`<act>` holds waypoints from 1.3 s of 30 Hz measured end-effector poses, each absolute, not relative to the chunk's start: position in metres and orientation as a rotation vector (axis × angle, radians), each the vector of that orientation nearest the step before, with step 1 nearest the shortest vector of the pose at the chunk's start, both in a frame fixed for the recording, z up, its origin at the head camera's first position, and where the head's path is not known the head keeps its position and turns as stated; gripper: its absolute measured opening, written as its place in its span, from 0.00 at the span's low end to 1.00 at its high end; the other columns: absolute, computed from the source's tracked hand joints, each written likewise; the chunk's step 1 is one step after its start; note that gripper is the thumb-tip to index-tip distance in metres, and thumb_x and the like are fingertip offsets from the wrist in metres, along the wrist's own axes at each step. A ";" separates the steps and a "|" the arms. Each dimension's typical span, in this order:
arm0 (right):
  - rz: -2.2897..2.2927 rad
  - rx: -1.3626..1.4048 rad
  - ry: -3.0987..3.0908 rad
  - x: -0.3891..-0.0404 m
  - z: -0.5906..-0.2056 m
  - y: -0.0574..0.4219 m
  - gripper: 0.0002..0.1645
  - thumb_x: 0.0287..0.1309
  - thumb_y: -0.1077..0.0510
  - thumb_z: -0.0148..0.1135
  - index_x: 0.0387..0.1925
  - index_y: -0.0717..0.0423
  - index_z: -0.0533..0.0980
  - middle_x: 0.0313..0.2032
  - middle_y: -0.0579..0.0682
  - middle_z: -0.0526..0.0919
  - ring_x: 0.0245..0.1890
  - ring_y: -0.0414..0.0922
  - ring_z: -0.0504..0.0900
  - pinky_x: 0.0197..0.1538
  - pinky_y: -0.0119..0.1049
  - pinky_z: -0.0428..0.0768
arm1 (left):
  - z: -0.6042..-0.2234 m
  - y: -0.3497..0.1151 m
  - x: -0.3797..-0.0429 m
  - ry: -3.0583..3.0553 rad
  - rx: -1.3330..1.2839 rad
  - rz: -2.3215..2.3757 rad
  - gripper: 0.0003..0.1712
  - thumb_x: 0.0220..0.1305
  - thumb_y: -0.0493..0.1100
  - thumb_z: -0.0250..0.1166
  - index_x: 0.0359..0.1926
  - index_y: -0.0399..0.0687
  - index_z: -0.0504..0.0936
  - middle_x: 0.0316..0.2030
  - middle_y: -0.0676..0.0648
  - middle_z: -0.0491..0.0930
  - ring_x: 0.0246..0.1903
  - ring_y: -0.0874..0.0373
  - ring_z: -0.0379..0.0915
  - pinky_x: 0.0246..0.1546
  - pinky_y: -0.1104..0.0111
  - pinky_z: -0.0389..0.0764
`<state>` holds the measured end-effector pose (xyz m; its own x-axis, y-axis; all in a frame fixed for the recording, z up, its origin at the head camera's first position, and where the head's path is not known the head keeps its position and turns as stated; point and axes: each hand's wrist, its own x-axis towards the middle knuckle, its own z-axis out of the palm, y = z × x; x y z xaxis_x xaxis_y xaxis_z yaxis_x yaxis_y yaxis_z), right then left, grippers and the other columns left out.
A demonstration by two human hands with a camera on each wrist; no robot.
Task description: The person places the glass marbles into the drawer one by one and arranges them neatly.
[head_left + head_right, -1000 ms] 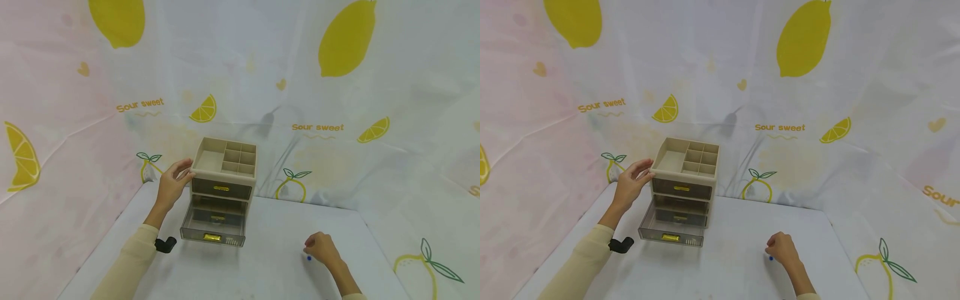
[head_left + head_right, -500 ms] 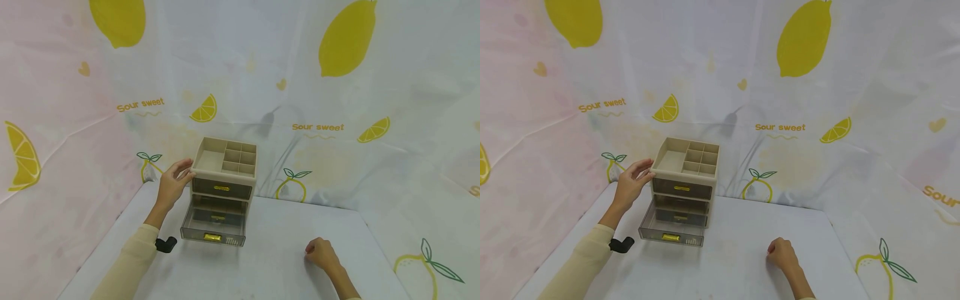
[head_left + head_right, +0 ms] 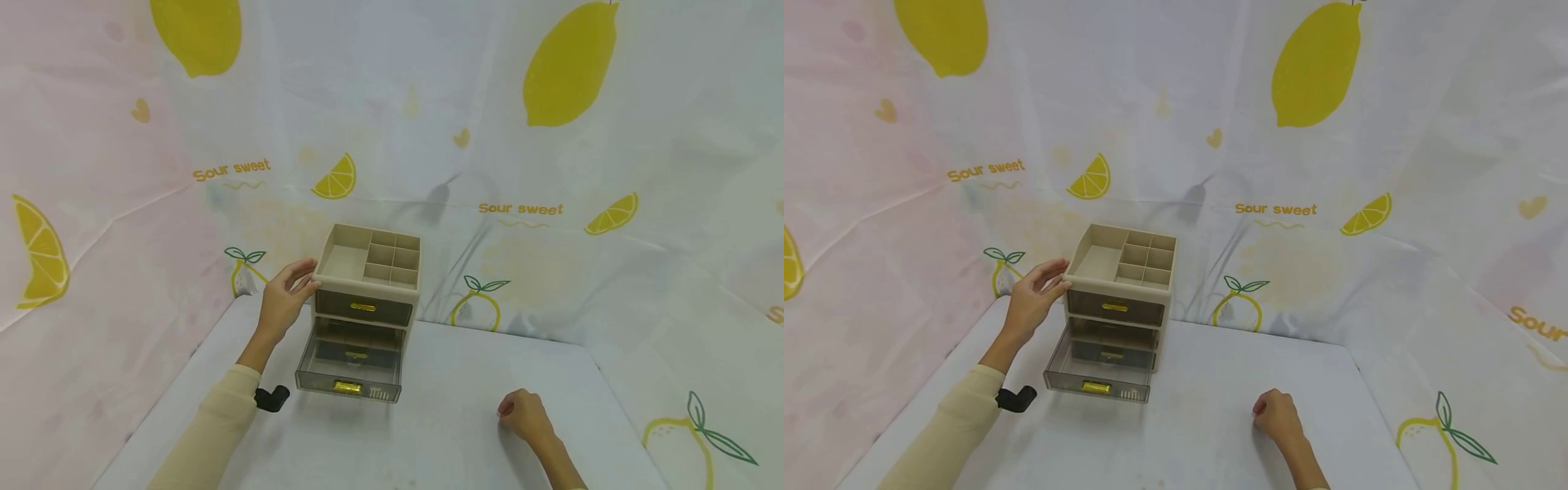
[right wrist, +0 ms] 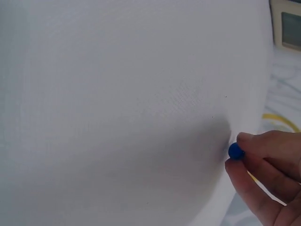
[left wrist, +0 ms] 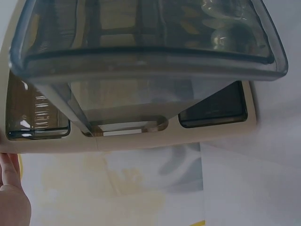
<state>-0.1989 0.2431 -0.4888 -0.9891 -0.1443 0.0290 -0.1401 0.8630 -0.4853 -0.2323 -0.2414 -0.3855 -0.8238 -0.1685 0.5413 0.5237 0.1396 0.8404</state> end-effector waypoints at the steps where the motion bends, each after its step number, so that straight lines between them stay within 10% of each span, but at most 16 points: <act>1: -0.786 -0.233 3.027 -0.199 -0.488 0.243 0.10 0.35 0.73 0.73 0.20 0.59 0.81 0.19 0.45 0.80 0.21 0.41 0.77 0.23 0.34 0.81 | -0.386 -0.241 -0.232 -1.903 -0.340 -1.737 0.29 0.61 0.32 0.67 0.62 0.31 0.71 0.60 0.34 0.72 0.63 0.45 0.67 0.62 0.71 0.73; 39: -1.330 -0.867 2.970 -0.188 -0.393 0.113 0.13 0.44 0.74 0.69 0.26 0.54 0.84 0.26 0.46 0.85 0.27 0.39 0.85 0.33 0.25 0.86 | -0.388 -0.242 -0.234 -1.926 -0.327 -1.716 0.28 0.62 0.34 0.68 0.62 0.35 0.73 0.60 0.37 0.74 0.63 0.47 0.68 0.61 0.73 0.73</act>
